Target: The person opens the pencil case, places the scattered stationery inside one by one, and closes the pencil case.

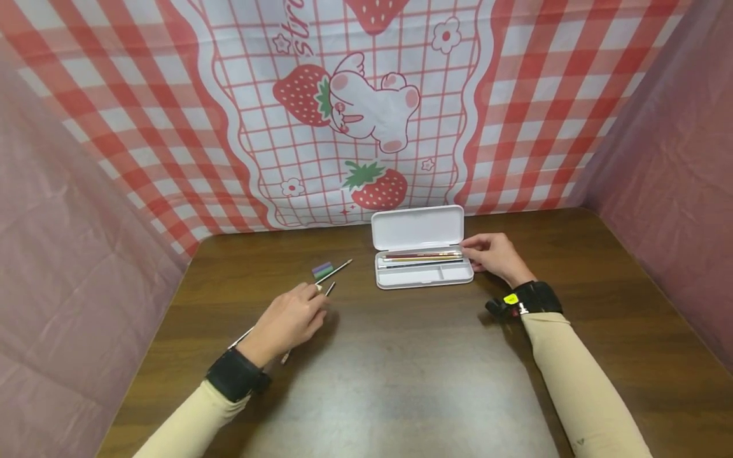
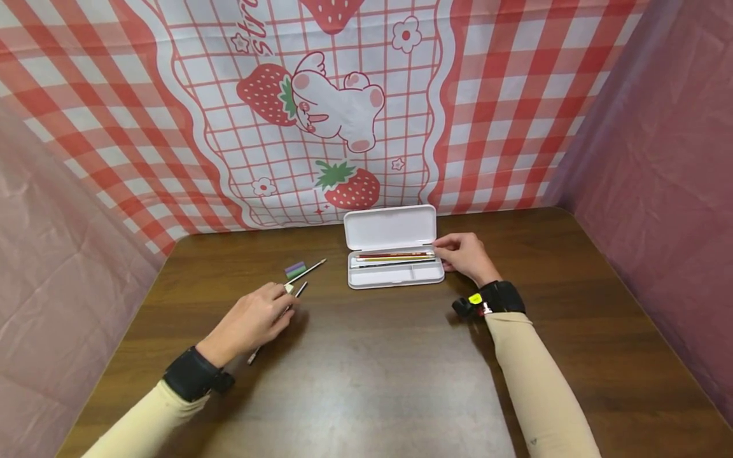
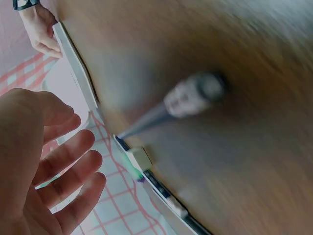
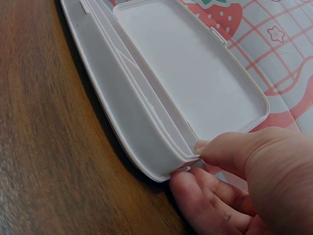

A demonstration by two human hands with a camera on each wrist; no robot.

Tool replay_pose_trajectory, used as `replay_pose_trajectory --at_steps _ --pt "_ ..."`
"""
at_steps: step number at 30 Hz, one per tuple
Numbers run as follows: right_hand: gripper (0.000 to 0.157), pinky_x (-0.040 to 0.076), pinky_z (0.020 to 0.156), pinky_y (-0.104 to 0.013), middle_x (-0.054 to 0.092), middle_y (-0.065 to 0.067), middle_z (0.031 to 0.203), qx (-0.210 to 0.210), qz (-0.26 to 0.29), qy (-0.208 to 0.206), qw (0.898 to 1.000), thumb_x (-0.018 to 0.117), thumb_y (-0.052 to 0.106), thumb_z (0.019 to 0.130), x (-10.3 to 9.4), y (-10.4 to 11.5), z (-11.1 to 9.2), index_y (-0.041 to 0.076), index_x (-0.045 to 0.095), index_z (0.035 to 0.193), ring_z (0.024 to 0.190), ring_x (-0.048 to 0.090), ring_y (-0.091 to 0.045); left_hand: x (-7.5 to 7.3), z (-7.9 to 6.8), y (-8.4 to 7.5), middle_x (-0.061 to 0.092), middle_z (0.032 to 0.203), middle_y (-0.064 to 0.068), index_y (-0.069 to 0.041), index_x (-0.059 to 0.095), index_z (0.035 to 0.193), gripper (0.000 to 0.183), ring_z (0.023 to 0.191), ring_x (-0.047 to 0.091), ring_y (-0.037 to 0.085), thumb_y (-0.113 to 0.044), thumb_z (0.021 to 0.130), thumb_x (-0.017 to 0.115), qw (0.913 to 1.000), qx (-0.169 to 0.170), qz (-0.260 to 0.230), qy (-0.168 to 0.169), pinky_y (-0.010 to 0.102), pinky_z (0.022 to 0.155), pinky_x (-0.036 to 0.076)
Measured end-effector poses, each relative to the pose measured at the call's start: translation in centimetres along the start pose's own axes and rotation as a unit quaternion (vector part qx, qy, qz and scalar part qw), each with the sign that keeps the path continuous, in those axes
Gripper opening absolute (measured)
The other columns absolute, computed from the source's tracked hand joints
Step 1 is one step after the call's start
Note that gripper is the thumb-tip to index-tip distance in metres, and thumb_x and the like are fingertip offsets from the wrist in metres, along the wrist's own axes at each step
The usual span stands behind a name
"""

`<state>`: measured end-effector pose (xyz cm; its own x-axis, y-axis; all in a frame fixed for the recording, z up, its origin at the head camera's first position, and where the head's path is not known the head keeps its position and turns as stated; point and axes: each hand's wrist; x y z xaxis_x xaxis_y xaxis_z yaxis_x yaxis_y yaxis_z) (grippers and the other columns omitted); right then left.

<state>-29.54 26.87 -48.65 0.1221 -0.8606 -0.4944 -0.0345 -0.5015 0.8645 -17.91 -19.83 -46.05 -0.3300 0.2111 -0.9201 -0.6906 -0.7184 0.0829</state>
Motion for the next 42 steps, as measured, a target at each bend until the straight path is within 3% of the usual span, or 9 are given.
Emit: replay_pose_trajectory --at_steps 6,13,19,24,27,31,35,38,42 --pt "0.039 0.065 0.069 -0.02 0.069 -0.012 0.102 0.002 0.002 0.0 1.0 0.077 0.016 0.107 0.0 0.1 -0.2 -0.007 0.074 0.137 0.074 0.065 -0.008 -0.5 -0.4 0.8 0.07 0.095 0.005 -0.009 0.079 0.108 0.02 0.087 0.067 0.022 -0.014 0.092 0.09 0.9998 -0.016 0.004 0.011 0.036 0.069 0.061" --pt "0.038 0.064 0.068 -0.02 0.071 -0.012 0.101 -0.002 0.0 -0.004 1.0 0.077 0.015 0.107 -0.1 0.2 -0.1 -0.008 0.074 0.137 0.072 0.065 -0.009 -0.6 -0.3 1.8 0.072 0.099 0.009 -0.005 0.08 0.113 0.02 0.09 0.07 0.027 -0.009 0.094 0.085 0.9974 -0.072 -0.001 -0.005 0.042 0.069 0.063" --pt "0.038 0.064 0.069 -0.019 0.071 -0.014 0.105 0.001 -0.005 -0.002 1.0 0.077 0.016 0.107 0.0 0.2 -0.1 -0.006 0.075 0.137 0.074 0.065 -0.009 -0.6 -0.6 2.6 0.071 0.1 0.013 -0.002 0.079 0.118 0.026 0.093 0.07 0.03 -0.006 0.093 0.085 0.9928 -0.119 0.01 0.015 0.044 0.071 0.064" --pt "0.038 0.065 0.07 -0.019 0.07 -0.015 0.108 0.002 -0.009 -0.001 1.0 0.076 0.017 0.107 0.1 0.1 -0.1 -0.005 0.075 0.138 0.076 0.065 -0.01 -0.4 -0.9 3.0 0.072 0.1 0.015 0.0 0.079 0.118 0.027 0.094 0.071 0.032 -0.003 0.092 0.084 0.9917 -0.126 -0.001 0.025 0.045 0.074 0.064" --pt "0.039 0.065 0.071 -0.018 0.07 -0.019 0.113 0.003 -0.011 0.002 1.0 0.077 0.018 0.108 0.0 0.2 -0.2 -0.004 0.074 0.139 0.078 0.066 -0.012 0.7 -1.4 3.7 0.071 0.098 0.015 0.001 0.078 0.115 0.027 0.09 0.071 0.033 -0.003 0.089 0.086 0.9936 -0.111 -0.013 0.01 0.048 0.071 0.063" --pt "0.041 0.065 0.072 -0.018 0.07 -0.021 0.117 0.005 -0.014 0.007 1.0 0.077 0.02 0.108 -0.2 0.4 -0.4 -0.004 0.073 0.141 0.081 0.066 -0.014 5.0 -2.8 6.3 0.069 0.097 0.01 -0.004 0.078 0.113 0.028 0.086 0.069 0.029 -0.009 0.086 0.087 0.9951 -0.097 -0.019 0.0 0.049 0.067 0.06" --pt "0.04 0.065 0.071 -0.019 0.07 -0.018 0.113 0.004 -0.012 0.005 1.0 0.077 0.019 0.108 -0.1 0.3 -0.3 -0.005 0.074 0.14 0.079 0.065 -0.012 8.8 -3.8 8.5 0.069 0.099 0.006 -0.01 0.079 0.113 0.028 0.087 0.069 0.026 -0.015 0.088 0.089 0.9961 -0.085 -0.006 0.022 0.044 0.07 0.061" --pt "0.038 0.064 0.07 -0.019 0.07 -0.016 0.109 0.003 -0.009 0.002 1.0 0.076 0.017 0.108 0.0 0.2 -0.2 -0.005 0.074 0.139 0.077 0.065 -0.01 9.6 -3.9 9.1 0.07 0.099 0.004 -0.011 0.08 0.114 0.027 0.087 0.071 0.024 -0.016 0.089 0.091 0.9969 -0.073 0.002 0.029 0.042 0.072 0.062" --pt "0.038 0.064 0.07 -0.019 0.07 -0.015 0.108 0.003 -0.008 0.001 1.0 0.076 0.017 0.107 0.0 0.1 -0.2 -0.006 0.074 0.138 0.076 0.065 -0.01 9.6 -3.8 9.4 0.072 0.101 0.005 -0.011 0.082 0.115 0.028 0.089 0.073 0.025 -0.014 0.089 0.092 0.9963 -0.081 -0.005 0.031 0.042 0.075 0.064"
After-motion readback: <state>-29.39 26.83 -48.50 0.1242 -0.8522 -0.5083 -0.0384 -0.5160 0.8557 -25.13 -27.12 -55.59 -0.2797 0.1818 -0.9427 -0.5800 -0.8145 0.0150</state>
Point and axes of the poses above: each hand's wrist, its own z-axis towards the middle knuckle, its own x-axis out of the palm, y = z × x
